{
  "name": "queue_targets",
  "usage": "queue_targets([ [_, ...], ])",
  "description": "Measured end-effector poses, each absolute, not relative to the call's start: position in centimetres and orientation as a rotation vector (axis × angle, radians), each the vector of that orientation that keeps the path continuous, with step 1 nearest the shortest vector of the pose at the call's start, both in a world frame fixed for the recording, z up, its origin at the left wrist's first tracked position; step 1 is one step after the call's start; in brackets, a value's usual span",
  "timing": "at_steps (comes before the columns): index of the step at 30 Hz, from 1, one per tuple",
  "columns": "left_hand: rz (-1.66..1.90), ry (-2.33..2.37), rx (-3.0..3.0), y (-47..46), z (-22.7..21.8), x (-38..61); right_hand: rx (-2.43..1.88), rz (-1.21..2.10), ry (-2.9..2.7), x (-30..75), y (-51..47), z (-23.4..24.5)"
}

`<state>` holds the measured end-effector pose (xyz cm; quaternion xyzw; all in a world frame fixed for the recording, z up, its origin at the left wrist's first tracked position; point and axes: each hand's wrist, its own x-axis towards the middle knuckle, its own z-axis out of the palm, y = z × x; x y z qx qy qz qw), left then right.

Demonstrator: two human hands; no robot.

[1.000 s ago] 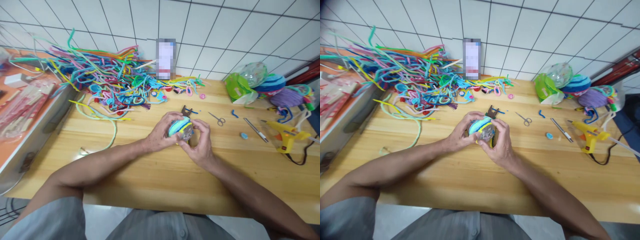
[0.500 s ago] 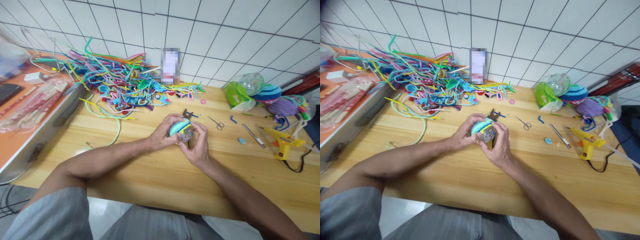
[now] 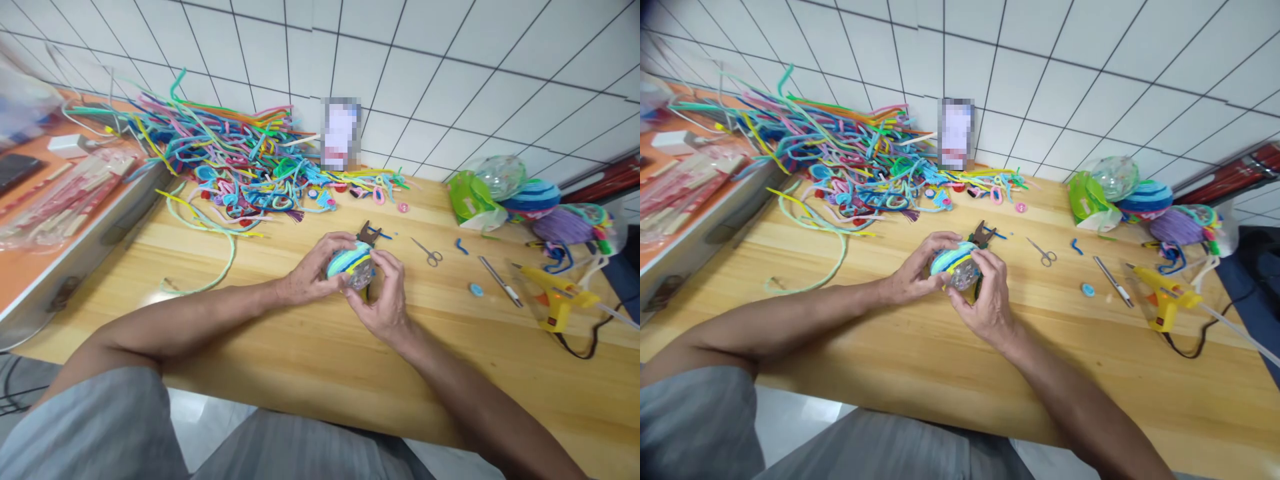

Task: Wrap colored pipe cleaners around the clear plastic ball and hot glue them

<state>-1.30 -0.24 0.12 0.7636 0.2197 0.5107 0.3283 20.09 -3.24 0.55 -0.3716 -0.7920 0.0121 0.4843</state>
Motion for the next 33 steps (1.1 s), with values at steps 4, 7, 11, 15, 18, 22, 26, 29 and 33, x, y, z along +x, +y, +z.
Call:
queue_targets([
  [4,1.317,0.601,2.011,-0.4,0.15,-1.16,-0.893,0.023,-1.94,20.28,-3.17,0.62],
  [7,1.32,0.619,2.019,-0.43,0.09,-1.05,-0.892,0.024,-1.944,20.35,-3.14,0.66],
  [11,1.321,0.629,2.002,-0.43,0.09,-1.01,-0.907,0.036,-1.948,20.44,-3.11,0.62],
  [15,1.318,0.623,1.978,-0.48,0.18,-1.07,-0.913,0.017,-1.948,20.46,-3.1,0.6],
  [18,1.328,0.617,1.984,-0.54,0.2,-1.04,-0.912,0.008,-1.945,20.39,-3.15,0.67],
  [22,1.344,0.62,2.011,-0.58,0.12,-0.83,-0.904,0.013,-1.95,20.42,-3.2,0.75],
  [26,1.363,0.62,2.031,-0.49,0.14,-0.64,-0.889,0.054,-1.937,20.78,-3.14,0.71],
  [29,1.353,0.634,2.048,-0.4,0.26,-0.6,-0.883,0.109,-1.94,20.99,-3.13,0.65],
  [33,1.323,0.646,2.006,-0.45,0.34,-0.55,-0.901,0.081,-1.928,20.6,-3.27,0.53],
])
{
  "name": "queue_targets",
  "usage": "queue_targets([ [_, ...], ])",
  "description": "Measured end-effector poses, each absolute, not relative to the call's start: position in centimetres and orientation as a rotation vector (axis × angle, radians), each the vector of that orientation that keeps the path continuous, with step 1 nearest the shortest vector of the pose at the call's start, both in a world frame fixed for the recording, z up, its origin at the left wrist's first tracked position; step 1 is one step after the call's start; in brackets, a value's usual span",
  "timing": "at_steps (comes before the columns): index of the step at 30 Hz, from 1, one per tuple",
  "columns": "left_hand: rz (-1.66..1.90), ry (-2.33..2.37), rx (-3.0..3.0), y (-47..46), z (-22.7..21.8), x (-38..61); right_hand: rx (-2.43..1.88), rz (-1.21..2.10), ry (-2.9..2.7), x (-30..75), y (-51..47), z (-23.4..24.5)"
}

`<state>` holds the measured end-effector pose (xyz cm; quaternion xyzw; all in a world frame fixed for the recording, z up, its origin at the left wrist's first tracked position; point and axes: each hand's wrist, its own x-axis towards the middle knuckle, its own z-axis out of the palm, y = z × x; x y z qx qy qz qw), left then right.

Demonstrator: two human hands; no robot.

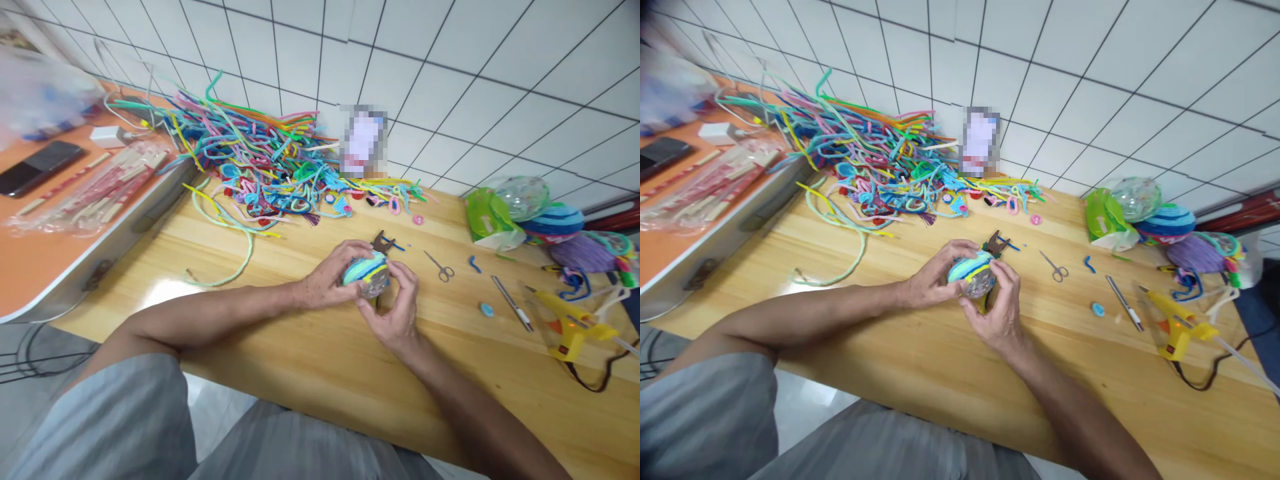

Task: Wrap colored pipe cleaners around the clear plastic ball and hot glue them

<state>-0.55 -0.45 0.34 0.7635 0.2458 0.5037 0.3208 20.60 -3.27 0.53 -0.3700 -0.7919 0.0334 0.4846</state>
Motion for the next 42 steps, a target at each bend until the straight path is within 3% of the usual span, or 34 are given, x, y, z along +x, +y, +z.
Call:
queue_targets([
  [17,1.229,0.74,1.909,-0.3,0.4,0.0,-0.929,-0.009,-1.894,19.9,-3.1,0.1],
  [24,1.251,0.79,1.93,0.0,0.8,0.6,-0.998,0.364,-1.751,21.9,-2.8,0.0],
  [29,1.3,0.786,1.982,-0.1,0.6,0.8,-1.139,0.622,-1.409,23.0,-1.6,2.1],
  [42,1.433,0.677,2.032,0.4,-0.3,1.2,-1.1,0.595,-1.403,23.8,4.6,7.7],
])
